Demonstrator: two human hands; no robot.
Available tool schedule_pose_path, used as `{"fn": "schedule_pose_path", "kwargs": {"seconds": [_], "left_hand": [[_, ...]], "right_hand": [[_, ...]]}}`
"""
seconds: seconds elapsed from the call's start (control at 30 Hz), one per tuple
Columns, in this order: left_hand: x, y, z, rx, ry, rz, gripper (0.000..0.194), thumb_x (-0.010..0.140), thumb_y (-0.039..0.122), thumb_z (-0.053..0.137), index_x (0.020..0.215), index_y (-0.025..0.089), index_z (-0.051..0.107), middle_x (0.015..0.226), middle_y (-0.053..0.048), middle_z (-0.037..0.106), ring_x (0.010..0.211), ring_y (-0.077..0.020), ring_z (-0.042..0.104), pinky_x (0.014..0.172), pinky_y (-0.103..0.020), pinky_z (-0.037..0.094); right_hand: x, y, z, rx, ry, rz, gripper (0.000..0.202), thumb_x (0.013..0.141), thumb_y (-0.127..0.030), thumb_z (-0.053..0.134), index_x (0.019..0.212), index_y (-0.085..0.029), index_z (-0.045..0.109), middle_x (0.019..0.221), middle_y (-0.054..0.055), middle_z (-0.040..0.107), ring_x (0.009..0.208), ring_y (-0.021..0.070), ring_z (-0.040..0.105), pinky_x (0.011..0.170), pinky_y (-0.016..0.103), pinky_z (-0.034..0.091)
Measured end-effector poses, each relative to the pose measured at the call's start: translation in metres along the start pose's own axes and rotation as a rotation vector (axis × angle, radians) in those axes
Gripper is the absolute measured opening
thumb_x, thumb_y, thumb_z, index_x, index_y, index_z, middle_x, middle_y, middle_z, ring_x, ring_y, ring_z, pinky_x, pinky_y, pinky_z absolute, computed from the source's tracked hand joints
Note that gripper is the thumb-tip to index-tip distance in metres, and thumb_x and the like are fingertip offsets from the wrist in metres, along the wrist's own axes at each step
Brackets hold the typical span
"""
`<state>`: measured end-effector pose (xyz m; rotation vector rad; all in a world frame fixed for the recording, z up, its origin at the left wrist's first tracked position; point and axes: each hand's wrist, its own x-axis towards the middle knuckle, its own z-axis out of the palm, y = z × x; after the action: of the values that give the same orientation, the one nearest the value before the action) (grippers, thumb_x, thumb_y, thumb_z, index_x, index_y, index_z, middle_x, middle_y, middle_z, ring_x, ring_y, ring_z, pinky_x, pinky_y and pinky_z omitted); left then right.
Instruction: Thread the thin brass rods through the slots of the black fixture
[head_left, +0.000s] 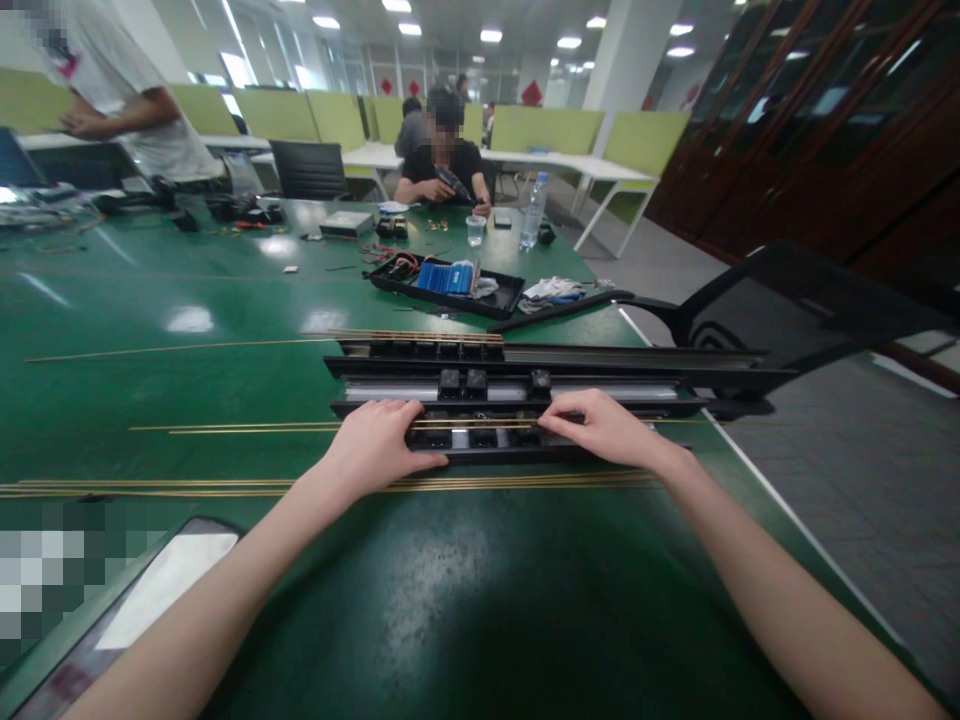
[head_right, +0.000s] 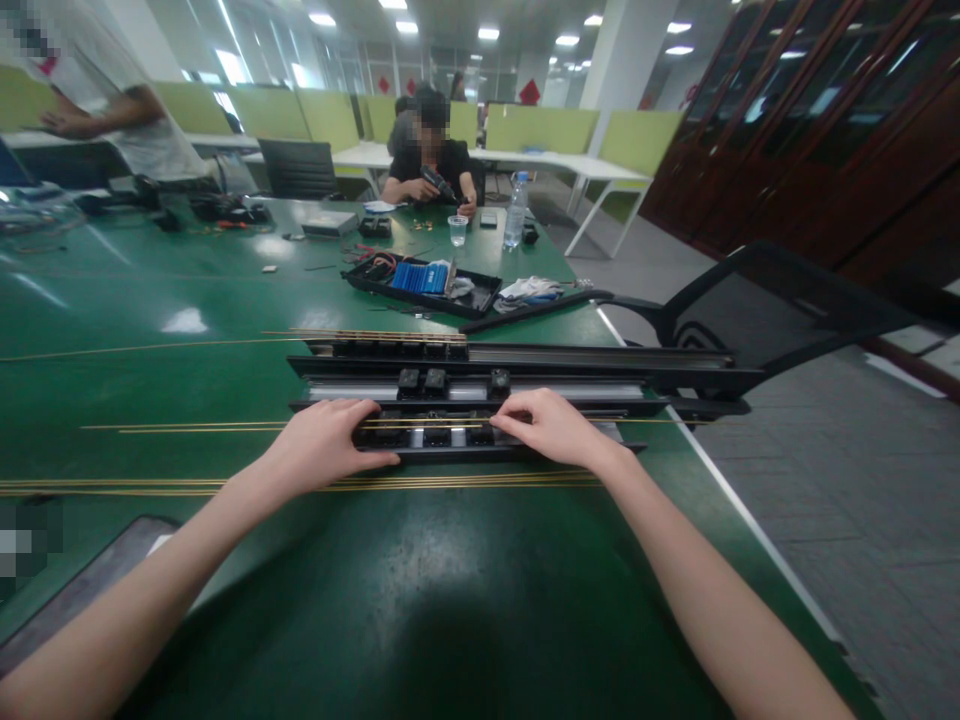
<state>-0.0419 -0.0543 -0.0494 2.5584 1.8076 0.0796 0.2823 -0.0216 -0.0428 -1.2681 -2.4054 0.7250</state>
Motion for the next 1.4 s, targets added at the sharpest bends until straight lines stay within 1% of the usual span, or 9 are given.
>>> {"fn": "schedule_pose_path", "kwargs": {"seconds": [0.23,0.37,0.6,1.0,1.23,1.4], "left_hand": [[0.001,0.001,-0.001,-0.013,-0.002,0.004,0.066,0.074,0.076,0.056,0.11,0.021,0.063,0.108,-0.012,0.073,0.098,-0.0324,0.067,0.081,-0.039,0.05],[0.001,0.001,0.0,-0.011,-0.003,-0.003,0.065,0.073,0.075,0.058,0.109,0.022,0.063,0.107,-0.011,0.073,0.099,-0.0315,0.068,0.082,-0.038,0.05],[0.0,0.0,0.0,-0.001,-0.004,0.006,0.067,0.074,0.077,0.055,0.11,0.022,0.063,0.107,-0.011,0.073,0.098,-0.0319,0.068,0.081,-0.039,0.05],[0.001,0.0,-0.001,-0.015,-0.002,0.01,0.068,0.074,0.077,0.055,0.11,0.02,0.063,0.107,-0.012,0.073,0.099,-0.0329,0.067,0.082,-0.04,0.05],[0.0,-0.001,0.001,-0.001,0.004,0.017,0.068,0.075,0.078,0.054,0.11,0.021,0.063,0.108,-0.011,0.073,0.098,-0.0319,0.067,0.081,-0.039,0.05],[0.0,-0.001,0.001,0.015,0.014,0.022,0.068,0.075,0.079,0.053,0.109,0.021,0.062,0.108,-0.01,0.073,0.098,-0.0316,0.068,0.08,-0.038,0.05]], "right_hand": [[-0.001,0.002,-0.004,0.013,-0.022,-0.007,0.031,0.093,-0.042,0.054,0.085,-0.021,0.074,0.085,0.003,0.075,0.078,0.0202,0.066,0.071,0.03,0.044],[-0.002,0.004,-0.005,0.015,-0.029,-0.003,0.031,0.093,-0.043,0.055,0.085,-0.021,0.075,0.086,0.003,0.075,0.079,0.0208,0.066,0.072,0.03,0.045],[-0.003,0.008,-0.008,0.022,-0.06,0.016,0.033,0.093,-0.045,0.054,0.087,-0.021,0.076,0.087,0.004,0.076,0.08,0.0216,0.066,0.073,0.031,0.046],[-0.007,0.014,-0.018,0.0,-0.117,0.075,0.039,0.093,-0.05,0.053,0.086,-0.02,0.077,0.086,0.005,0.076,0.079,0.0217,0.065,0.073,0.032,0.045],[-0.01,0.016,-0.025,0.0,-0.15,0.108,0.041,0.091,-0.053,0.053,0.086,-0.019,0.077,0.085,0.005,0.076,0.078,0.0219,0.065,0.073,0.032,0.045],[-0.012,0.02,-0.031,-0.014,-0.172,0.126,0.043,0.091,-0.055,0.053,0.087,-0.02,0.077,0.085,0.004,0.075,0.076,0.0217,0.064,0.07,0.031,0.044]]}}
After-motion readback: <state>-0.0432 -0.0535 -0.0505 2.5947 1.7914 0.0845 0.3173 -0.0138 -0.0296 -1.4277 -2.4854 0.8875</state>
